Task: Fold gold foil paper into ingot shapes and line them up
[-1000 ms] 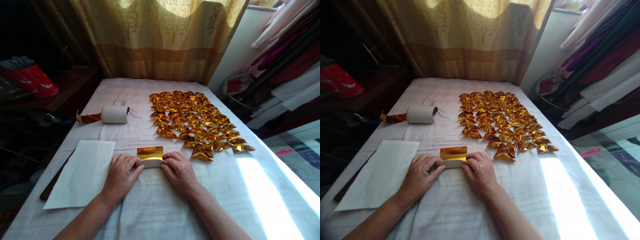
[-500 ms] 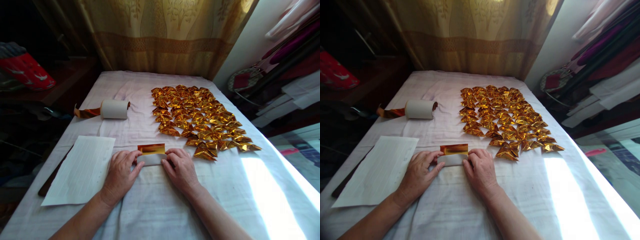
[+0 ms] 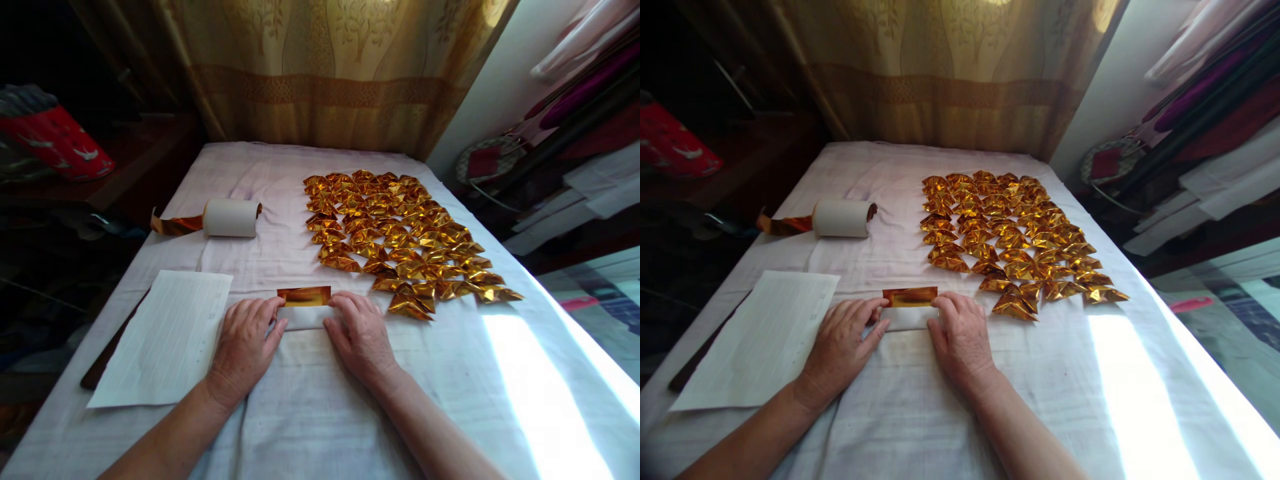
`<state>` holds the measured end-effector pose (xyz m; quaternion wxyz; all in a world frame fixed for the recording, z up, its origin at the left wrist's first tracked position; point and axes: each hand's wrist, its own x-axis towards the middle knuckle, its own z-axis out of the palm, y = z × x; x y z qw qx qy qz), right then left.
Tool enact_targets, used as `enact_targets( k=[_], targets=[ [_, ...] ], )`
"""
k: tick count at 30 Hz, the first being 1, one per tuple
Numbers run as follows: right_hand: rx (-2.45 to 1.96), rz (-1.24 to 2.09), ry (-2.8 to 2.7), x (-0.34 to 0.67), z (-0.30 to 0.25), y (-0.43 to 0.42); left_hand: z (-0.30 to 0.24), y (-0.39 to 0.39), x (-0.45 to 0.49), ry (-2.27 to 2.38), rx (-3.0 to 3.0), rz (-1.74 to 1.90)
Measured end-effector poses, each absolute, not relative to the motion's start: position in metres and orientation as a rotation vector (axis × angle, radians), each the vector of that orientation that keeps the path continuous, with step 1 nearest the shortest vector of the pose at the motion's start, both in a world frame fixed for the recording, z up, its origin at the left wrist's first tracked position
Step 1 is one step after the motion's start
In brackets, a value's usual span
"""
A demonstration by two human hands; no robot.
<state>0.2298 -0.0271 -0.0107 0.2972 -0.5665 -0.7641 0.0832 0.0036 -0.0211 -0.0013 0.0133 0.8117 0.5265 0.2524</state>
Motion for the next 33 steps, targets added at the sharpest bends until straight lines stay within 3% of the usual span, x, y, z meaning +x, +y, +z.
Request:
enact_targets(
  k=[10, 33],
  targets=[
    [-1.522, 0.216, -2.098, 0.229, -0.007, -0.027, 0.012, -0.033, 0.019, 1.130, 2.789, 0.803],
    [-1.629, 0.215, -1.998, 0.223, -0.008, -0.028, 0.007, -0.036, 0.023, 1.207, 2.755, 0.721]
  ],
)
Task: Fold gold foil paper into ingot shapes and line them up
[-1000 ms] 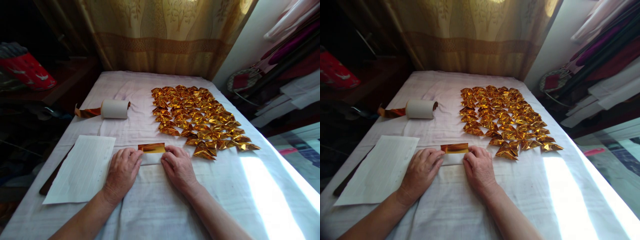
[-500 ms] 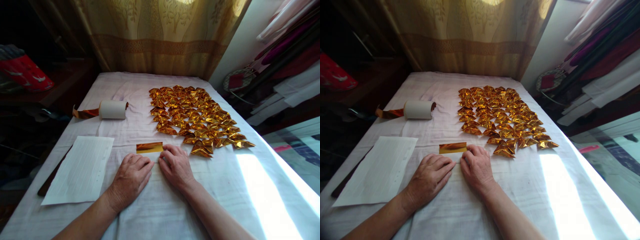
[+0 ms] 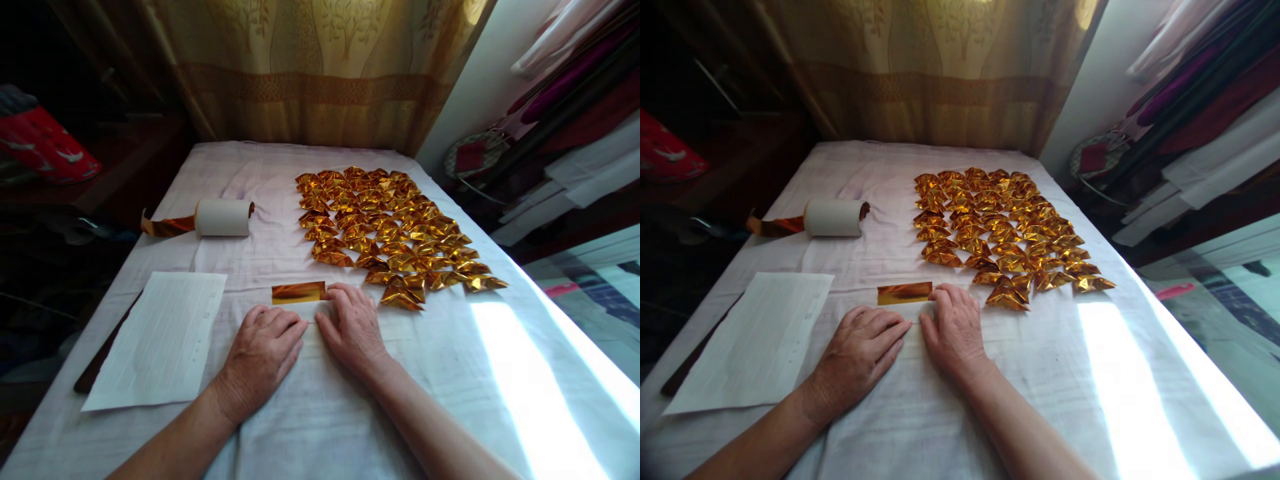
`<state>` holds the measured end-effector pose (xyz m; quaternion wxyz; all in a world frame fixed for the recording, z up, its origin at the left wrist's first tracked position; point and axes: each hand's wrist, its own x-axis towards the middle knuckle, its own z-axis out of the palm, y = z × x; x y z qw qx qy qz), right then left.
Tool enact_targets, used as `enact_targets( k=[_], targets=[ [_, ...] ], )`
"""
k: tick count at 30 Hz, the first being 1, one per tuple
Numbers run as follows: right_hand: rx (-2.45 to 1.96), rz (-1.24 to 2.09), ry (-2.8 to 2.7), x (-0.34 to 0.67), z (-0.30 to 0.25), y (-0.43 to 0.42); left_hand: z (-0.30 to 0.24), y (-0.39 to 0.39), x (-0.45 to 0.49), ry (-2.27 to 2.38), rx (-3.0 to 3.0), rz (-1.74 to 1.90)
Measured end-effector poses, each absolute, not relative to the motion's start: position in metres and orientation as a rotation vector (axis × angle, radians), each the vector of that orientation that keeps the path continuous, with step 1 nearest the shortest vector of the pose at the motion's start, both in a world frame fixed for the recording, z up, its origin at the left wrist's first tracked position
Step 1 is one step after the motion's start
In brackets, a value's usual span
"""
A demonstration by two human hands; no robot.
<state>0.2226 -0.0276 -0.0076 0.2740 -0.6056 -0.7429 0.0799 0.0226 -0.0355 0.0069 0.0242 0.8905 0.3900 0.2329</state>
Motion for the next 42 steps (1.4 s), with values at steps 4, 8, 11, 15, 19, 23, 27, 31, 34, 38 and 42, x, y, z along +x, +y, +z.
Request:
enact_targets(
  k=[4, 8, 11, 15, 19, 23, 27, 31, 34, 38, 42],
  targets=[
    [-1.556, 0.299, -2.004, 0.230, -0.010, -0.027, 0.010, -0.036, 0.022, 1.218, 2.753, 0.686],
    [-1.536, 0.314, -2.010, 0.232, -0.010, -0.027, 0.008, -0.037, 0.022, 1.210, 2.776, 0.623],
    [-1.534, 0.300, -2.007, 0.230, -0.010, -0.027, 0.007, -0.037, 0.023, 1.201, 2.791, 0.579],
    [-1.551, 0.296, -2.022, 0.230, -0.009, -0.028, 0.008, -0.037, 0.023, 1.197, 2.799, 0.568],
    [-1.551, 0.303, -2.028, 0.231, -0.008, -0.027, 0.009, -0.037, 0.013, 1.206, 2.810, 0.600],
    [-1.546, 0.307, -2.035, 0.231, -0.007, -0.027, 0.010, -0.039, -0.003, 1.265, 2.824, 0.626],
    [-1.551, 0.310, -2.036, 0.231, -0.009, -0.027, 0.008, -0.043, -0.017, 1.321, 2.831, 0.642],
    [-1.537, 0.297, -2.028, 0.232, -0.010, -0.027, 0.006, -0.044, -0.020, 1.334, 2.842, 0.669],
    [-1.490, 0.191, -2.022, 0.232, -0.008, -0.030, 0.004, -0.044, -0.018, 1.334, 2.848, 0.690],
    [-1.346, 0.096, -2.193, 0.224, -0.001, -0.038, 0.001, -0.044, -0.018, 1.314, 2.850, 0.672],
    [-1.197, 0.269, -2.566, 0.207, 0.004, -0.044, -0.001, -0.045, -0.017, 1.325, 2.843, 0.663]
  ],
)
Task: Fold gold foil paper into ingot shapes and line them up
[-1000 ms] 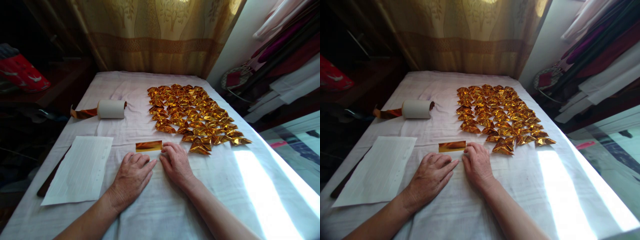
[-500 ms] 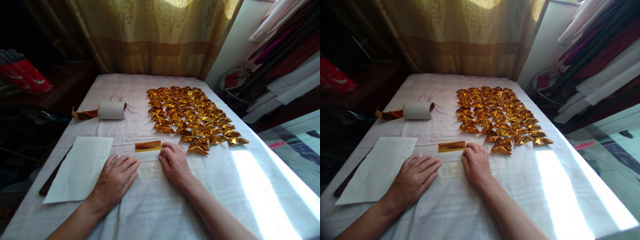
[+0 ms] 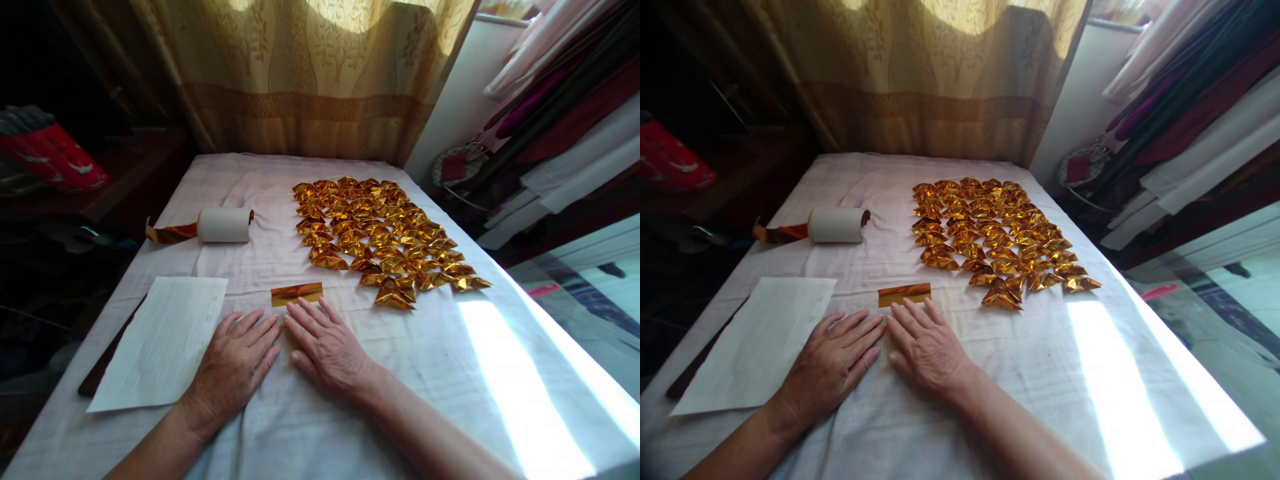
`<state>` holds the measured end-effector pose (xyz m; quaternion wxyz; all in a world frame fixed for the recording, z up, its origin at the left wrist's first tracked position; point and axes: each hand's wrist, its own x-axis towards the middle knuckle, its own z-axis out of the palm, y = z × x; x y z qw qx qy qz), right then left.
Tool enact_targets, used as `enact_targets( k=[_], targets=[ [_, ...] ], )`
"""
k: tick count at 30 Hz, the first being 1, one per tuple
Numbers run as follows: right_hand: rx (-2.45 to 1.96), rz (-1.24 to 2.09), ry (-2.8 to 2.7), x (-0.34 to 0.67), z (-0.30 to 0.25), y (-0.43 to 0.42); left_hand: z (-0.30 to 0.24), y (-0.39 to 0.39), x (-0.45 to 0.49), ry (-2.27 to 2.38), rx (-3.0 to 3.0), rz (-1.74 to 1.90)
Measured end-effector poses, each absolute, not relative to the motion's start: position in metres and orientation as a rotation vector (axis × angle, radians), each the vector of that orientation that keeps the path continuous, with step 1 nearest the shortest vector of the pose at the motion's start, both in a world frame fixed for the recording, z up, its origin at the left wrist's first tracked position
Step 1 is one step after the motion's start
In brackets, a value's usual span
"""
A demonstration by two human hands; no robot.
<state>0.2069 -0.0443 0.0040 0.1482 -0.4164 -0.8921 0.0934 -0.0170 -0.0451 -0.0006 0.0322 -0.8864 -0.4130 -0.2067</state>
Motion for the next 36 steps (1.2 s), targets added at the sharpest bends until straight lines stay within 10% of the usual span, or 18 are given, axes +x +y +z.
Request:
enact_targets(
  k=[36],
  targets=[
    [-1.482, 0.349, -2.656, 0.253, -0.004, -0.047, -0.002, -0.056, -0.020, -1.258, -2.751, -0.419]
  ],
)
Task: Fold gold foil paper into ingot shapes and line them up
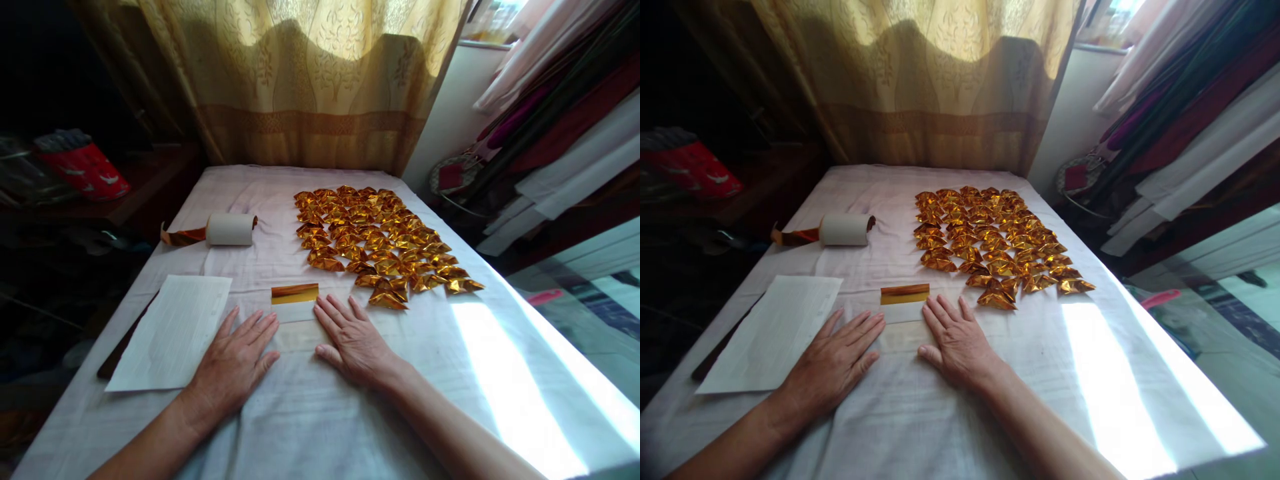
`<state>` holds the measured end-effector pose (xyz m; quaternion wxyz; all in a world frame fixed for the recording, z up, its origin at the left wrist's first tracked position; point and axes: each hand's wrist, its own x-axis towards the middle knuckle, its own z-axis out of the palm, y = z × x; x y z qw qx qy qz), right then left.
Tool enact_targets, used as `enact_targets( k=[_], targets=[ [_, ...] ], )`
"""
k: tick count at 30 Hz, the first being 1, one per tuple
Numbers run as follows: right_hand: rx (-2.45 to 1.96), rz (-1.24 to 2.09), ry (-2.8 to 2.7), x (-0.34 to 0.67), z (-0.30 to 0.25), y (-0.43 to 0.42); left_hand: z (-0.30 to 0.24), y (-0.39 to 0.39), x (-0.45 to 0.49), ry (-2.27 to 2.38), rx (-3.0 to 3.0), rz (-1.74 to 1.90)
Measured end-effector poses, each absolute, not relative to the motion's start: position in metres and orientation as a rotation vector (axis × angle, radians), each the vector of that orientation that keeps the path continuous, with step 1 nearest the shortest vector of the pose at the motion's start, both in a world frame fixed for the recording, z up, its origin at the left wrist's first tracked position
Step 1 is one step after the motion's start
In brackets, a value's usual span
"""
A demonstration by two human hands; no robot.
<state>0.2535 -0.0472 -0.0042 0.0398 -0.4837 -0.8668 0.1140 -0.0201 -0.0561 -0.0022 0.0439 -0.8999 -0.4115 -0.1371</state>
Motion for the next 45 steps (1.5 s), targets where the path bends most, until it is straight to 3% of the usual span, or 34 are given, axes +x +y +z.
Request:
enact_targets(
  k=[8, 15, 28, 45],
  targets=[
    [-1.480, 0.328, -2.569, 0.245, 0.021, -0.030, 0.022, -0.020, 0.001, -1.432, -2.784, -0.526],
    [-1.520, 0.366, -2.281, 0.240, 0.011, -0.017, 0.007, -0.007, 0.003, -1.698, -2.705, -0.614],
    [-1.338, 0.421, -2.160, 0.253, -0.004, -0.018, 0.001, -0.012, -0.003, -1.403, -2.778, -0.871],
    [-1.212, 0.210, -2.180, 0.252, -0.006, -0.019, -0.002, -0.012, -0.006, -1.217, -2.786, -1.024]
  ],
)
